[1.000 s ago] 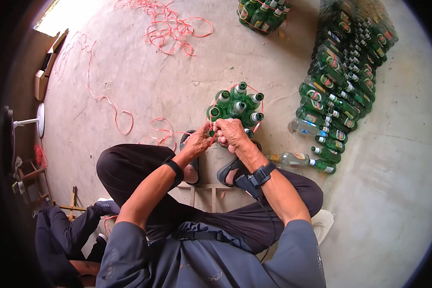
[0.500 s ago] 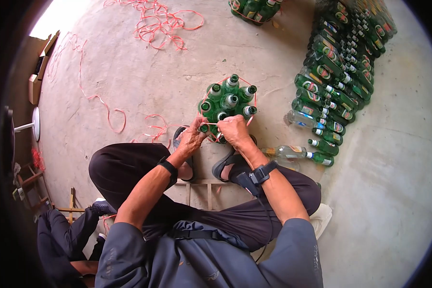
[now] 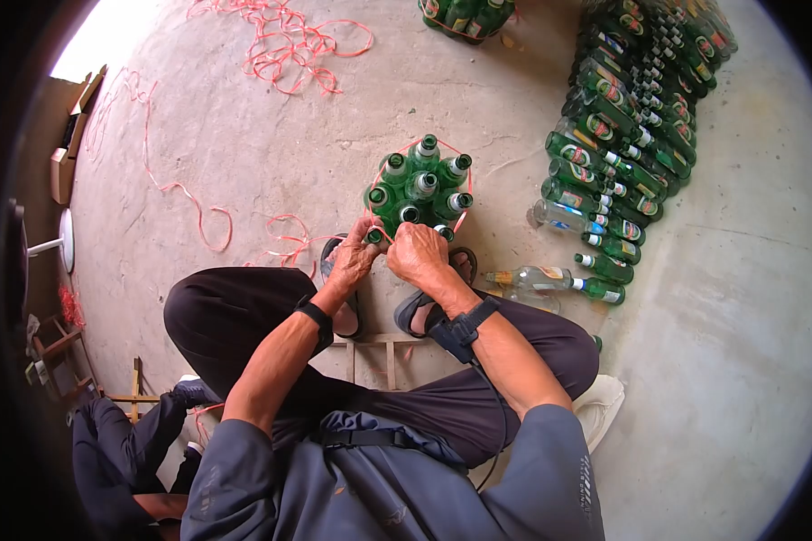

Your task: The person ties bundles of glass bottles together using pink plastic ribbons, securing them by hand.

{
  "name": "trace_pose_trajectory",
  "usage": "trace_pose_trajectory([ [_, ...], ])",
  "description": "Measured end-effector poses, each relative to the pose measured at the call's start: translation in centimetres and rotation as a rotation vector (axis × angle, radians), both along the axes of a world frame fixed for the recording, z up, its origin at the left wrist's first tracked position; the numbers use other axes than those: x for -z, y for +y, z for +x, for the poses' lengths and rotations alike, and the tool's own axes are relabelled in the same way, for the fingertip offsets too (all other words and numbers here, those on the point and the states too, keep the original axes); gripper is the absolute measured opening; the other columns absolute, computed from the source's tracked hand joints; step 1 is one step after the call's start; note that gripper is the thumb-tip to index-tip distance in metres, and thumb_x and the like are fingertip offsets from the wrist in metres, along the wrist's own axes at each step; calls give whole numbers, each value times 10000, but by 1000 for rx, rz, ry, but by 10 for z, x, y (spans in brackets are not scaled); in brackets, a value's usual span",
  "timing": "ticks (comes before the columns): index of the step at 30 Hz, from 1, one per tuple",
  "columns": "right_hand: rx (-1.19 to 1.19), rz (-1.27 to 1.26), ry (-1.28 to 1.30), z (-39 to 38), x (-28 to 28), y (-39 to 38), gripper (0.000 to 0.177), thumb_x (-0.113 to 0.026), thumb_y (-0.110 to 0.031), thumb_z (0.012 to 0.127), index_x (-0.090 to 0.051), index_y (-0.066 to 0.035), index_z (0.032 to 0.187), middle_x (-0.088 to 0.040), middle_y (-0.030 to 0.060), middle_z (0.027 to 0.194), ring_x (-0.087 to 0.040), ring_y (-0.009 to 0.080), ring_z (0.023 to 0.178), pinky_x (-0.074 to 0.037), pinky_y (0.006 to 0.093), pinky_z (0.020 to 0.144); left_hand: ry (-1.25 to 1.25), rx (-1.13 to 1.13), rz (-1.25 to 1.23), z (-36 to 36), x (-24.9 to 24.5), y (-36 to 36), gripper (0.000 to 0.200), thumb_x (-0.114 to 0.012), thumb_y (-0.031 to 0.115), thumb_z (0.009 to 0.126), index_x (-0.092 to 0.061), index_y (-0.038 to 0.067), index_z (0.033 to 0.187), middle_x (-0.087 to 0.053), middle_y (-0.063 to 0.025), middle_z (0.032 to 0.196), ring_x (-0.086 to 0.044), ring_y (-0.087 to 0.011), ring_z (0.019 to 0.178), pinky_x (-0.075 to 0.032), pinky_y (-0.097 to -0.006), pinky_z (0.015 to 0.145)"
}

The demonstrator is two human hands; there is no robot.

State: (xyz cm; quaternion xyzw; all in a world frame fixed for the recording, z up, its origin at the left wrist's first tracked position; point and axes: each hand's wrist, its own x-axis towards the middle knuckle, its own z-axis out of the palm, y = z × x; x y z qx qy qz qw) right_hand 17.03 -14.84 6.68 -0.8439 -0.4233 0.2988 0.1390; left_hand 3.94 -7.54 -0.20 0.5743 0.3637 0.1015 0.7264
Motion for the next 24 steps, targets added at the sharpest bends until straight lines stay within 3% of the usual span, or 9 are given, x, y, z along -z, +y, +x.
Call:
trace_pose_trajectory([
  [2,32,-19,13,1,5,0,259,-560,-181,741,-647,54,673,-623,284,724,-635,442,725,-516,506,720,-72,-25,-28,-2,8,-1,393,-523,-51,823,-473,106,1179,-545,-18,968,-562,-138,908,-501,-290,809],
  [4,-36,-16,2,6,11,-4,217,-558,-157,740,-646,38,705,-636,279,747,-641,437,754,-523,490,722,199,49,171,-1,-13,1,366,-585,10,829,-496,111,1169,-594,-34,934,-573,-136,895,-485,-297,795],
  [5,-36,-22,3,9,16,-5,217,-558,-157,740,-646,38,705,-636,279,747,-641,437,754,-523,490,722,199,49,165,-2,-8,0,366,-585,10,829,-496,111,1169,-594,-34,934,-573,-136,895,-485,-297,795],
  [7,-61,38,-10,13,19,-5,222,-558,-153,740,-641,43,676,-628,277,713,-636,441,726,-520,491,705,137,67,304,-5,6,3,377,-650,233,861,-507,208,1210,-654,13,789,-562,-70,674,-447,-271,689],
  [12,-82,23,-100,16,-7,4,182,-576,-129,730,-654,27,676,-630,257,693,-645,416,688,-521,487,661,217,150,258,-8,12,11,361,-643,257,881,-503,197,1209,-650,-4,838,-565,-76,669,-443,-271,674],
  [15,-127,23,-139,13,-4,1,173,-568,-120,738,-664,18,696,-633,251,696,-649,409,687,-522,484,652,356,210,228,-10,11,8,357,-639,208,890,-495,160,1213,-647,-27,944,-591,-75,751,-466,-273,718],
  [17,-135,13,-140,6,-8,-1,179,-556,-121,751,-669,12,715,-637,251,713,-649,411,694,-522,484,655,48,103,144,-11,30,8,350,-621,145,899,-484,106,1219,-613,-43,1034,-585,-88,838,-481,-280,784],
  [18,-123,-17,-130,4,-11,-1,174,-556,-120,752,-669,8,715,-638,251,724,-650,411,703,-521,489,647,37,136,102,-12,32,10,340,-608,134,914,-474,59,1218,-575,-47,1121,-574,-107,931,-482,-286,845],
  [24,-30,21,-87,-7,-10,-3,205,-577,-151,751,-642,25,669,-626,264,689,-636,431,678,-524,500,654,-79,60,0,-12,23,5,394,-625,199,918,-470,66,1256,-576,-39,1130,-567,-111,961,-474,-274,853],
])
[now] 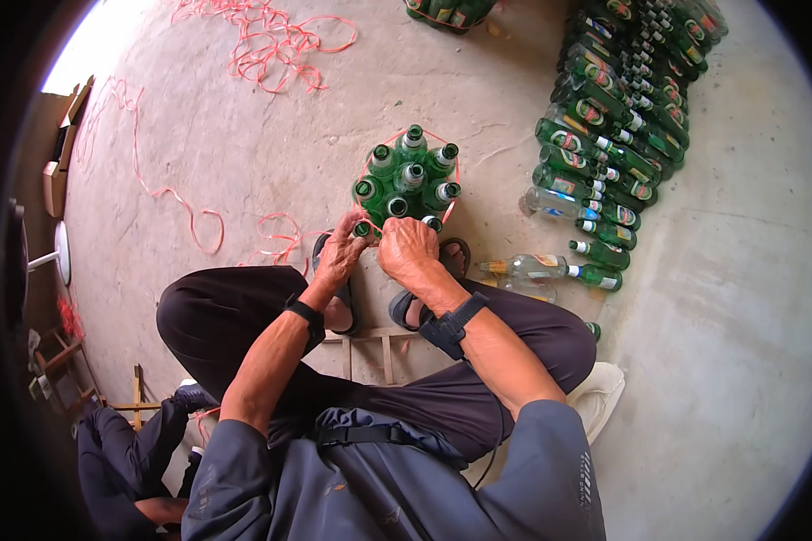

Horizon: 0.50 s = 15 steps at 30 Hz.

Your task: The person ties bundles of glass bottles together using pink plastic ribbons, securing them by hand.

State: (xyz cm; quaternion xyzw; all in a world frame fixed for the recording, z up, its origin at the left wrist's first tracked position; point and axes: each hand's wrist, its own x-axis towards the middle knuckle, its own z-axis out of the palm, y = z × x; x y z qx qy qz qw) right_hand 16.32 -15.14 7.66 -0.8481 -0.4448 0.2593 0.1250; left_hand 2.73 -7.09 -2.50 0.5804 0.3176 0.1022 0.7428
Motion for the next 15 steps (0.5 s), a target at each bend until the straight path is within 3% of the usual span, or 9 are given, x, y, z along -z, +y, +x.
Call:
trace_pose_trajectory([
  [4,38,-28,44,-9,7,-2,228,-562,-168,769,-644,31,692,-630,265,701,-641,428,690,-525,502,656,-45,-59,-22,0,4,-4,435,-655,182,892,-474,52,1266,-580,-55,1131,-568,-111,951,-471,-277,862],
  [6,52,-11,44,-16,6,-4,233,-561,-171,770,-644,31,689,-630,266,700,-642,428,687,-526,501,654,196,-70,204,-2,7,-4,456,-688,191,850,-505,21,1231,-606,-76,1088,-584,-127,926,-483,-281,813],
  [7,67,4,46,-19,5,-5,238,-560,-173,771,-644,32,685,-630,266,700,-642,427,685,-526,501,651,194,-71,206,-1,-8,-4,456,-688,191,850,-505,21,1231,-606,-76,1088,-584,-127,926,-483,-281,813],
  [9,59,24,49,-22,4,-6,247,-558,-176,775,-643,28,665,-630,265,693,-643,425,675,-527,500,645,526,-118,384,-3,-37,-5,396,-686,197,817,-576,-14,1133,-650,-80,953,-612,-151,838,-491,-289,753],
  [10,60,21,63,-23,2,-6,247,-558,-177,777,-645,24,661,-630,263,688,-645,422,672,-528,499,641,526,-118,387,-7,-28,-8,396,-686,197,817,-576,-14,1133,-650,-80,953,-612,-151,838,-491,-289,753],
  [12,59,26,75,-24,2,-4,248,-558,-177,779,-646,20,658,-630,260,683,-646,420,668,-528,498,638,558,-231,393,-13,-9,-9,380,-700,283,780,-635,5,1030,-670,-115,742,-638,-179,662,-497,-366,666],
  [15,31,30,47,-27,5,-8,247,-564,-183,778,-648,20,664,-627,259,673,-644,420,662,-528,492,629,444,-143,179,-16,-9,-10,318,-653,283,825,-663,-18,928,-684,-110,780,-647,-191,640,-497,-333,636],
])
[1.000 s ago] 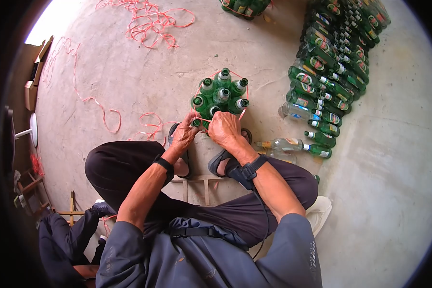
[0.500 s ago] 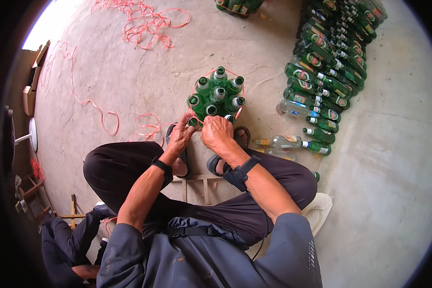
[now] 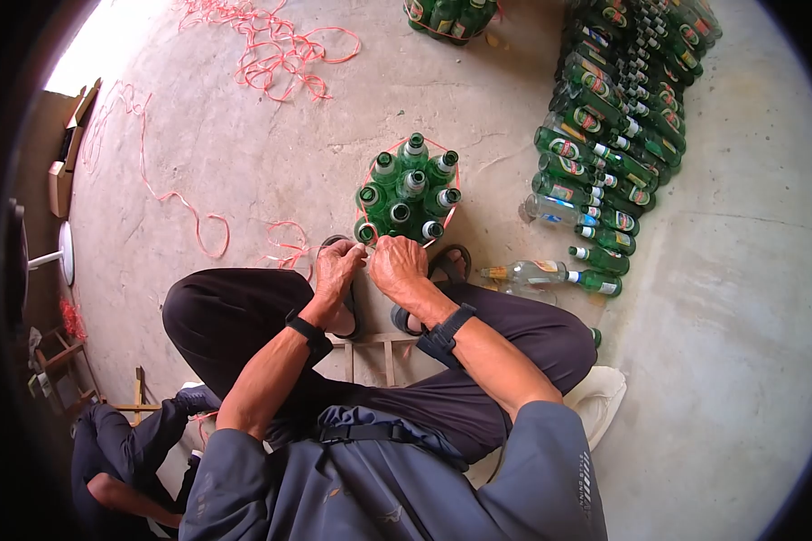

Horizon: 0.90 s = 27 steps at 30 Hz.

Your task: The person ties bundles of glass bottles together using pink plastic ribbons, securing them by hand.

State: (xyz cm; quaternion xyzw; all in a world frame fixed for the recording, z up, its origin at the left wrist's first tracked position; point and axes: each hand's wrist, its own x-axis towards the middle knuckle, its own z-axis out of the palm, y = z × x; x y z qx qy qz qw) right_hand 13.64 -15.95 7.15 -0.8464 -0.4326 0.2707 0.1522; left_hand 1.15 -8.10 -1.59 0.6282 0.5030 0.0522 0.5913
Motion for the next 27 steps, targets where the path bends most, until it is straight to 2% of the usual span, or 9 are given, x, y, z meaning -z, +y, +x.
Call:
trace_pose_trajectory([
  [3,-16,7,19,-1,2,0,258,-573,-199,776,-652,19,662,-628,256,675,-645,413,652,-529,486,623,-280,49,-91,5,-17,-9,402,-578,363,884,-657,-23,968,-687,-98,810,-638,-174,614,-466,-286,562],
  [6,1,49,50,-1,20,-4,273,-554,-204,790,-660,10,658,-632,239,667,-643,407,636,-523,493,611,-185,130,-323,6,-49,-5,514,-479,475,926,-657,-5,966,-684,-86,843,-604,-148,556,-408,-242,504],
  [9,-45,96,53,3,29,-7,289,-525,-199,806,-664,7,659,-627,229,661,-637,399,623,-517,492,607,-212,162,-490,5,-43,-3,592,-417,563,928,-656,22,956,-660,-78,805,-564,-131,503,-358,-231,461],
  [10,-80,95,43,4,31,-7,292,-515,-196,809,-662,11,666,-620,232,662,-632,403,624,-515,489,616,-212,162,-489,6,-46,-3,592,-417,563,928,-656,22,956,-660,-78,805,-564,-131,503,-358,-231,461],
  [12,-117,96,33,4,34,-8,297,-504,-193,813,-661,16,673,-614,235,662,-626,406,626,-513,486,625,-126,131,-536,9,-54,-6,567,-369,607,936,-601,123,756,-512,5,554,-426,-90,477,-293,-242,471],
  [18,-123,169,150,6,34,-10,294,-496,-175,811,-648,47,692,-603,254,673,-604,424,621,-508,479,648,-113,174,-419,9,-35,-4,564,-362,620,932,-588,127,776,-441,24,520,-357,-81,443,-222,-240,443],
  [21,-139,189,135,6,41,-12,233,-540,-156,780,-637,21,665,-609,213,637,-614,373,585,-514,453,619,-187,29,-370,8,-22,-12,615,-371,601,938,-666,62,925,-383,23,486,-282,-65,418,-186,-255,420],
  [23,-312,216,-67,7,51,-13,171,-586,-153,734,-606,-20,629,-599,151,590,-619,303,544,-517,403,574,-234,42,-427,4,-11,-11,627,-359,608,939,-665,61,917,-387,19,481,-287,-68,411,-186,-258,412],
  [27,-391,340,-55,11,67,-15,164,-614,-176,694,-566,-49,603,-568,113,544,-607,259,507,-508,359,525,-289,-59,-611,9,-20,-11,684,-315,653,927,-639,54,865,-428,8,495,-303,-80,392,-183,-265,388],
])
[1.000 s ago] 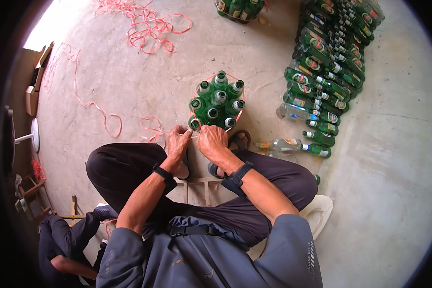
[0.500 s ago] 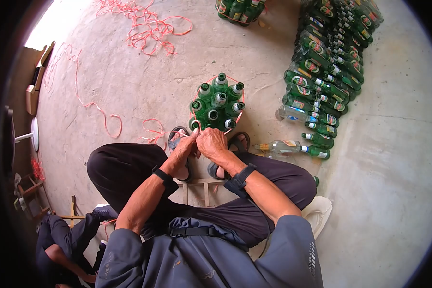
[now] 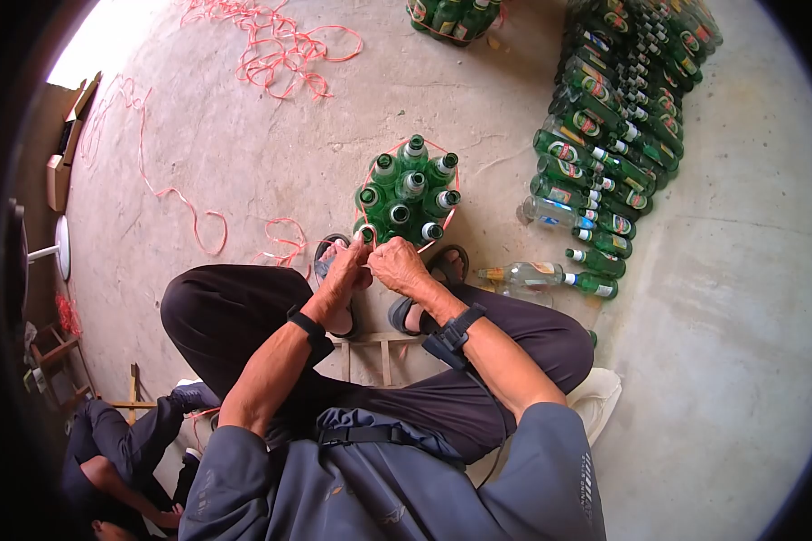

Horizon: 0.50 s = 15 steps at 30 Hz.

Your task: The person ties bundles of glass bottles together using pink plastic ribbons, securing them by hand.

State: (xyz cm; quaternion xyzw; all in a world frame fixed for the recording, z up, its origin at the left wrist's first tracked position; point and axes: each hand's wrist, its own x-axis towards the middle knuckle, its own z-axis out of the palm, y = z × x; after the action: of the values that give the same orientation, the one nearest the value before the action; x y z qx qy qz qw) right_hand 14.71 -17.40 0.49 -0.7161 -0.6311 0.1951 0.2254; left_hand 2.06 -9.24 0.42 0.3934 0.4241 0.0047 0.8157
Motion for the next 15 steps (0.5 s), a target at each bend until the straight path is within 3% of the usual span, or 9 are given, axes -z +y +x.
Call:
trace_pose_trajectory([
  [2,28,-209,143,2,-1,2,310,-531,-229,808,-645,29,680,-620,218,665,-630,366,626,-514,438,612,-18,-6,-18,-1,2,-3,681,-310,657,926,-622,58,845,-459,4,528,-313,-81,390,-190,-261,385],
  [3,27,-210,144,1,-7,2,310,-531,-229,808,-645,29,680,-620,218,665,-630,366,626,-514,438,612,-37,-9,-36,-2,5,-4,678,-305,661,924,-606,61,825,-490,0,561,-324,-81,388,-196,-256,382],
  [4,103,-267,377,1,-12,2,311,-532,-229,806,-641,28,668,-618,210,648,-630,356,621,-509,430,601,-36,-10,-37,-5,10,-3,678,-305,661,924,-606,61,825,-490,0,561,-324,-81,388,-196,-256,382],
  [5,180,-321,611,2,-18,2,313,-533,-228,804,-637,27,655,-616,202,631,-631,346,616,-504,423,589,-53,148,-85,-9,16,1,644,-322,644,928,-589,71,807,-491,7,579,-322,-76,390,-198,-251,380],
  [6,180,-322,611,3,-29,3,313,-533,-228,804,-637,27,655,-616,202,631,-631,346,616,-504,423,589,-70,305,-133,-11,20,3,612,-340,627,933,-573,80,789,-493,14,597,-320,-72,391,-199,-246,378],
  [9,270,-365,617,4,-44,2,282,-544,-205,803,-634,19,658,-622,168,632,-642,302,612,-507,397,572,0,168,-188,-12,10,5,448,-415,511,961,-570,109,837,-501,33,601,-337,-68,396,-235,-208,378],
  [12,139,-304,421,3,-28,-5,238,-528,-161,824,-626,19,701,-633,141,659,-652,269,599,-518,384,571,-33,-12,-242,-14,9,5,304,-503,380,950,-561,107,828,-463,48,569,-331,-52,402,-226,-202,379],
  [14,-29,-55,-53,-2,-16,-11,198,-509,-129,840,-613,14,750,-626,129,677,-649,263,583,-529,381,580,-21,-10,-184,-20,14,4,223,-541,306,928,-565,102,840,-462,56,577,-334,-41,413,-226,-198,383],
  [15,-32,-56,-53,-6,-23,-12,198,-509,-129,840,-613,14,750,-626,129,677,-649,263,583,-529,381,580,-12,-2,-126,-22,16,3,146,-580,232,907,-570,97,852,-461,64,585,-337,-30,424,-226,-193,388],
])
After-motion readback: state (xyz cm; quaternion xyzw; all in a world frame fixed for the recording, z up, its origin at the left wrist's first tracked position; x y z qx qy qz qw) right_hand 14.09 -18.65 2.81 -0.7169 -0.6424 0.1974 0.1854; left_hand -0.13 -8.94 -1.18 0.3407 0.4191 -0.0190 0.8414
